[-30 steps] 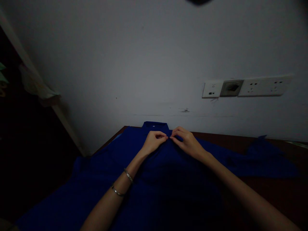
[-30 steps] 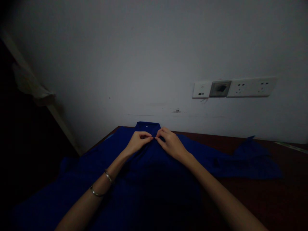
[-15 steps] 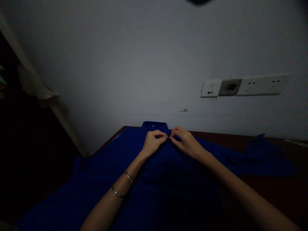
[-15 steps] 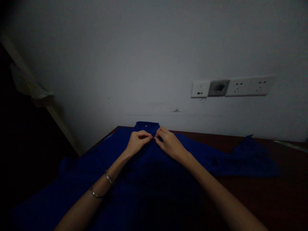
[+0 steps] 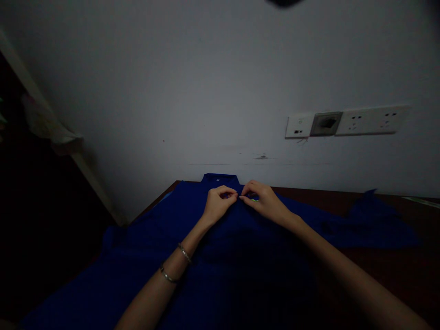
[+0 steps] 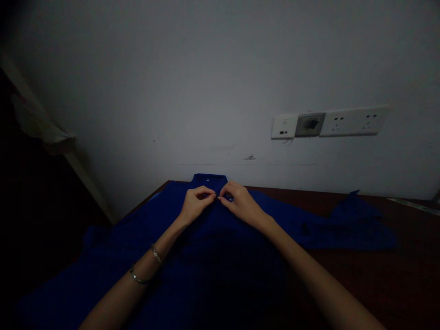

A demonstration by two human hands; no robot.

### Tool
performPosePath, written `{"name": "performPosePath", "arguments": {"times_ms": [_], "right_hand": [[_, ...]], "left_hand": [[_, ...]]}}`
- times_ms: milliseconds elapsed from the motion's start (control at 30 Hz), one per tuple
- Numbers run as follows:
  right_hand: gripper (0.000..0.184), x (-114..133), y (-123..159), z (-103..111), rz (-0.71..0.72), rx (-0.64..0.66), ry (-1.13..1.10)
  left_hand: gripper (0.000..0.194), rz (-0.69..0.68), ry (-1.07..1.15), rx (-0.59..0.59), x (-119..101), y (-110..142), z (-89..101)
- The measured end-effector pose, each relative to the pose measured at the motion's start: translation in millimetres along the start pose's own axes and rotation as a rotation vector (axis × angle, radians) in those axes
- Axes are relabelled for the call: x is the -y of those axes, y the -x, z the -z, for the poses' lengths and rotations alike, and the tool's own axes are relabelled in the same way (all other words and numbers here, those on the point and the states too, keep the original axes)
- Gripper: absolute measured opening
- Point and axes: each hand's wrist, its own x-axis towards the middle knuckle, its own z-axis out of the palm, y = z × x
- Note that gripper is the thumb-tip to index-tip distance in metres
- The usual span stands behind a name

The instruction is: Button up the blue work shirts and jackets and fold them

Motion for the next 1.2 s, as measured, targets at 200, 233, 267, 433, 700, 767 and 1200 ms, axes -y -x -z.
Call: {"name": "performPosePath", "arguments": {"times_ms": [200,233,267,433,700,767,1200], "right_hand": [[0.016,-3,-1,-1,-0.161,0.007,-0.248],[0.018,-4,-1,-2,-0.184,-0.007,-0.289],[0.02,-4,-2,-2,-0.205,-0.016,-0.33],[0.035,-4,-3,-2,-0.293,0.015,-0.437],[0.03,-9,-1,-4,-0.267,0.04,-0.331],[0.028,-11,-1,-5,-0.26,0.022,-0.33],[0.02,-10,-2,-10,-0.241,-0.015,-0.383]], "left_hand": [[0.017,0.142,0.126,0.001,5,-6,4.4],[0.018,0.159,0.143,0.0,4,-6,5.1],[0.018,0.174,0.158,0.003,2,-6,5.7],[0.019,0.213,0.241,0.034,-2,-4,5.8],[0.018,0.207,0.22,0.051,-1,-4,4.4],[0.02,0.199,0.201,0.052,0,-4,3.6],[0.019,0.275,0.253,0.077,-2,-4,1.3]]}}
